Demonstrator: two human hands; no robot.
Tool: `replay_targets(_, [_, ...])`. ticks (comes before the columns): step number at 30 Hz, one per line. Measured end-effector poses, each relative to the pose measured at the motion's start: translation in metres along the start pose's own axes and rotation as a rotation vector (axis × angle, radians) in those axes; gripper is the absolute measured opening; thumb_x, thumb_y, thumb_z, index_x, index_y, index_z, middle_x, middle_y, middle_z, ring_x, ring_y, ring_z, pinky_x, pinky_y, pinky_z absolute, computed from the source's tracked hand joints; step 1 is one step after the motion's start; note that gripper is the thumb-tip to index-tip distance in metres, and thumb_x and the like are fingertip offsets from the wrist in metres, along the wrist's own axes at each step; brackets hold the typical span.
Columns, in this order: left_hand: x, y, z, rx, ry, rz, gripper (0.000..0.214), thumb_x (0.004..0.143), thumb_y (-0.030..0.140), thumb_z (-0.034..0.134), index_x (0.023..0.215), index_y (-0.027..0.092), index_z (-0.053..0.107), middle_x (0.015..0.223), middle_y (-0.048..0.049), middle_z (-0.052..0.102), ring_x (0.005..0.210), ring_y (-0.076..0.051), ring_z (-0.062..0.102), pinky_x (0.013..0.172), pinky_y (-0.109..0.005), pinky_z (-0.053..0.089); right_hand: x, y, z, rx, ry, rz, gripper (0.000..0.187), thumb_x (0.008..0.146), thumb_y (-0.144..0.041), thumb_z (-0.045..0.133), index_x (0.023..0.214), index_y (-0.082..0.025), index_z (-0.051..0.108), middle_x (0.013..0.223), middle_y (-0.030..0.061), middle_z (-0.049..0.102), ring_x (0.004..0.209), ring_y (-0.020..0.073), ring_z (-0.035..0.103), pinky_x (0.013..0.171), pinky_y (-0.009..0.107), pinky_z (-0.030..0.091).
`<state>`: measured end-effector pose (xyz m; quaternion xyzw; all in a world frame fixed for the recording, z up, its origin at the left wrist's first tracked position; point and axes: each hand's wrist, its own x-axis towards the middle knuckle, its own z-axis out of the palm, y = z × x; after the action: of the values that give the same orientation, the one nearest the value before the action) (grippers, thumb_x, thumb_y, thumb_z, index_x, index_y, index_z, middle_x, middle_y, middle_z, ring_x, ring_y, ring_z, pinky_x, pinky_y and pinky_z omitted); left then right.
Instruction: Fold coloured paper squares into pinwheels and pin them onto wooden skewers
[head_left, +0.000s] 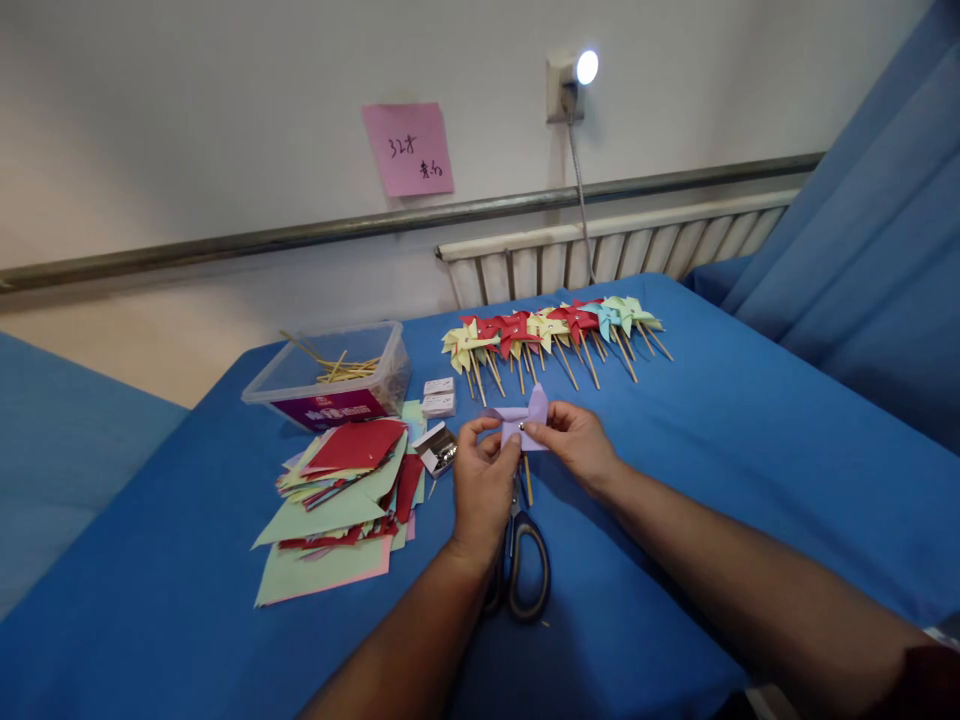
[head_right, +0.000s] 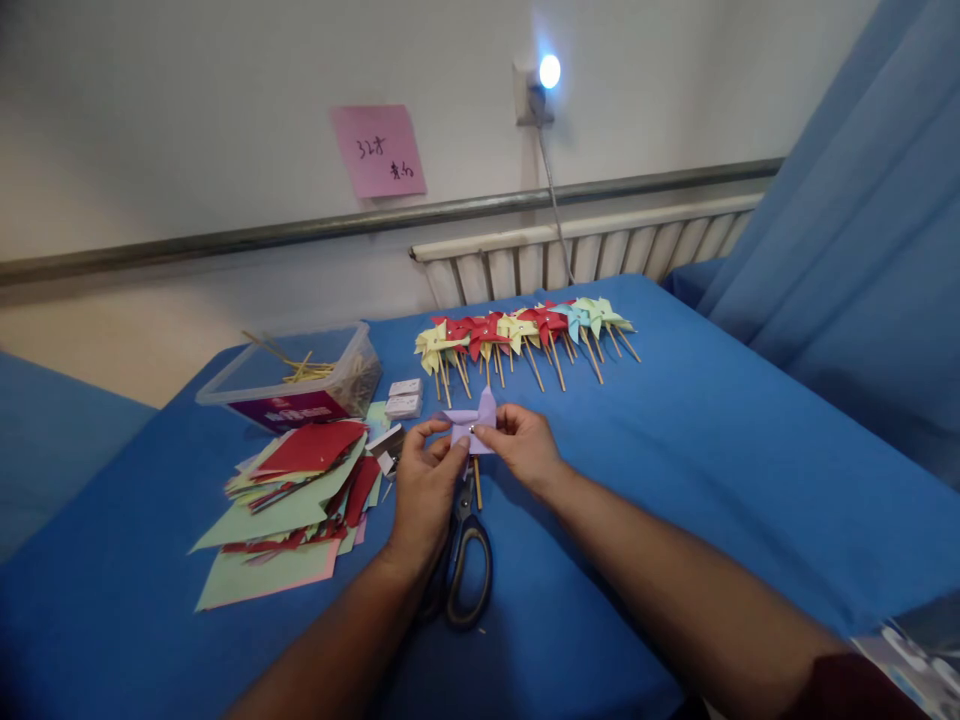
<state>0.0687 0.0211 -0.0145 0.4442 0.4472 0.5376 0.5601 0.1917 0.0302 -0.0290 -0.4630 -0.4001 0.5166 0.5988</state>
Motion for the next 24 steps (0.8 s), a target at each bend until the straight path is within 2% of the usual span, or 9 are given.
replay_targets(8, [0.0071, -0.0015, -0.0019, -0.052, -0.031, -0.068, 0.039, 0.064, 0.027, 0.076, 0.099, 0.018, 0.06, 0.084, -0.0026, 0.069, 0.072, -0.013, 0.063, 0.069, -0.023, 0.045, 0.003, 0.0031, -0.0031, 0.04, -0.051, 0.048, 0.031, 0.058, -0.039, 0.077, 0.072, -0.017, 0.06, 0.066, -0.0023, 0.061, 0.058, 0.0114, 0.051, 0.059, 0.026, 0.04])
replay_targets(14, [0.0065, 0.0022, -0.001, -0.082, -0.057, -0.12, 0.024, 0.059, 0.025, 0.078, 0.076, 0.018, 0.061, 0.073, 0.0013, 0.065, 0.066, -0.011, 0.059, 0.063, -0.02, 0.044, 0.0042, 0.0019, -0.0065, -0.051, -0.076, 0.03, 0.025, 0.062, -0.036, 0.073, 0.07, -0.017, 0.061, 0.062, -0.0029, 0.06, 0.057, 0.0112, 0.051, 0.057, 0.026, 0.04])
replay_targets(24, [0.0059, 0.0008, -0.0014, -0.202, -0.129, -0.189, 0.026, 0.063, 0.022, 0.077, 0.084, 0.017, 0.063, 0.08, -0.0006, 0.068, 0.071, -0.012, 0.061, 0.073, -0.023, 0.045, 0.0066, 0.008, -0.0081, -0.111, -0.094, -0.003, 0.02, 0.066, -0.032, 0.07, 0.069, -0.017, 0.059, 0.062, -0.0035, 0.058, 0.056, 0.0105, 0.049, 0.057, 0.026, 0.039])
